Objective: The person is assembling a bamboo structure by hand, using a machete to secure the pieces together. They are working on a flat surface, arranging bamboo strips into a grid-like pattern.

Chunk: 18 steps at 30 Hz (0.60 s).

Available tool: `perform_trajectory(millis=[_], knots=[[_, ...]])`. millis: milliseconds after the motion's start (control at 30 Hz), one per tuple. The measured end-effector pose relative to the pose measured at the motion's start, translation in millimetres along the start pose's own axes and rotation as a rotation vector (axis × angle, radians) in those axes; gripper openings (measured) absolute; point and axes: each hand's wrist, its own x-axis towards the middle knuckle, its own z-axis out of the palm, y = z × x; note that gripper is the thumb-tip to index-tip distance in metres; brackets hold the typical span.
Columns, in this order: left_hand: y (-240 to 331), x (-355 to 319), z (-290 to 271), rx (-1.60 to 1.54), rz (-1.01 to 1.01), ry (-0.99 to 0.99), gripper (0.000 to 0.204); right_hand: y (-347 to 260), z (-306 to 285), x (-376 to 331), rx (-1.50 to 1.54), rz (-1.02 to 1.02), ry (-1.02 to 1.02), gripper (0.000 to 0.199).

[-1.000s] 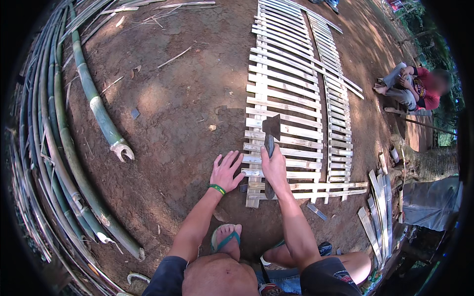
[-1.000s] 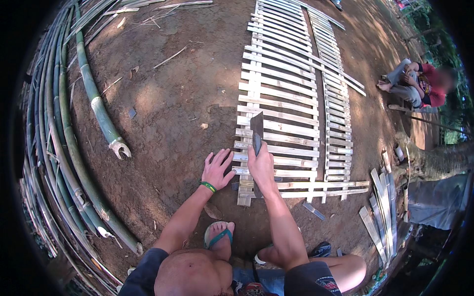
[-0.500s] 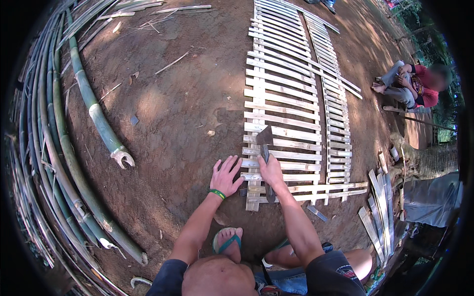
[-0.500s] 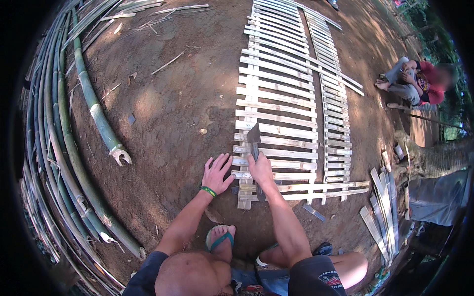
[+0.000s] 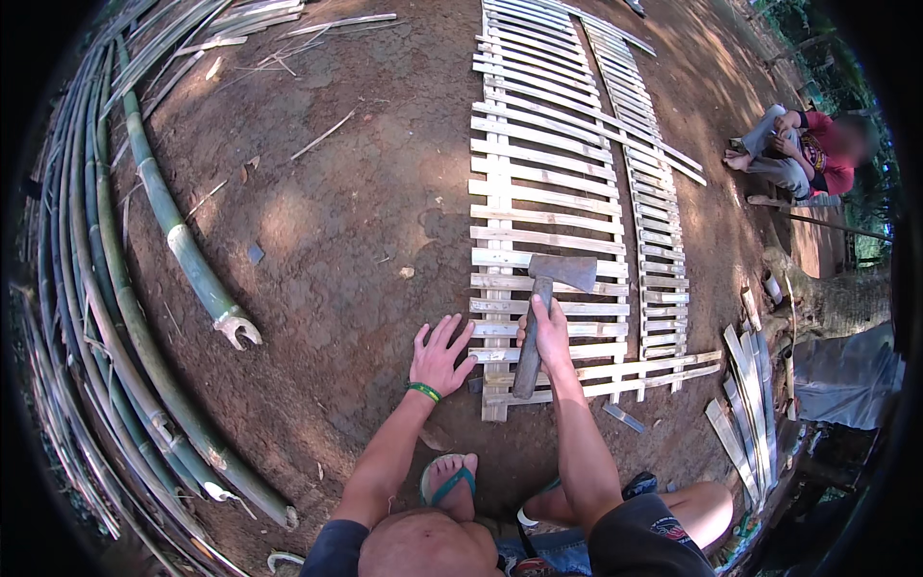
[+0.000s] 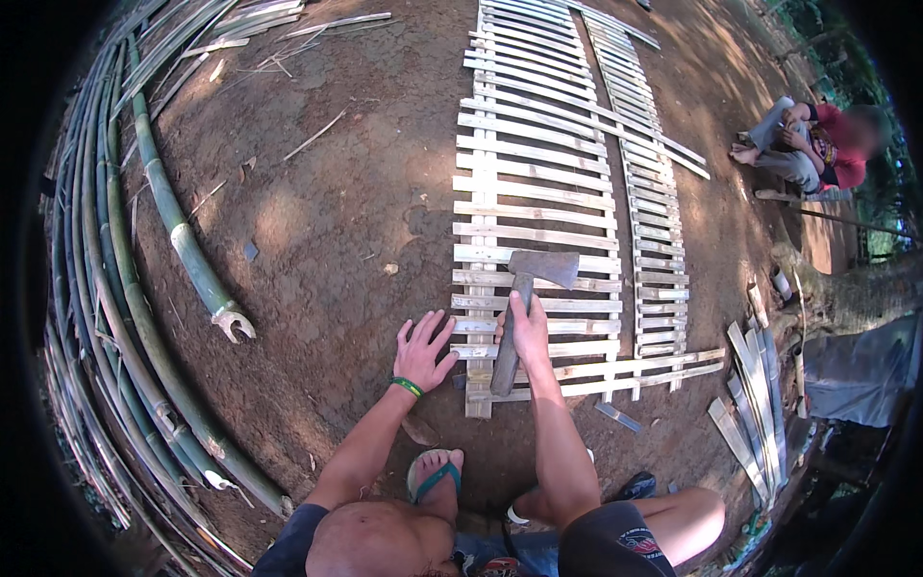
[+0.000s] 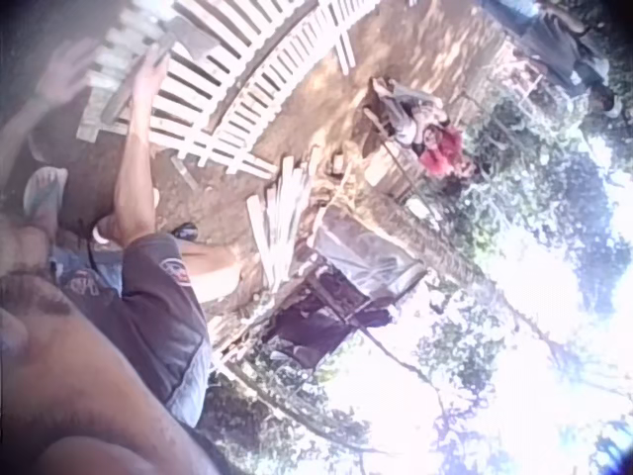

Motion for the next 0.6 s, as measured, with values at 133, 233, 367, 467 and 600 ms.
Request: perform_trajectory(millis=[133, 233, 367, 467, 600], knots=[[-1, 0, 1, -0.021, -0.007, 0.01, 0.066, 3, -5, 15, -0.029, 0.013, -0.007, 0.017], [1, 2, 0, -0.022, -0.016, 0.01, 0.066, 12, 8, 11, -0.316, -0.243, -0.006, 0.037], [3, 3, -1, -0.02, -0.019, -0.003, 0.066, 3, 41, 5, -1.066, -0.587, -0.066, 0.056], [-5, 0, 4, 0.012, -0.023, -0.021, 0.067, -18, 89, -11, -1.321, -0.615, -0.138, 0.067], [-4, 1, 3, 0.0, -0.024, -0.014, 0.068, 3, 84, 7, -1.394, -0.563, -0.096, 0.075]])
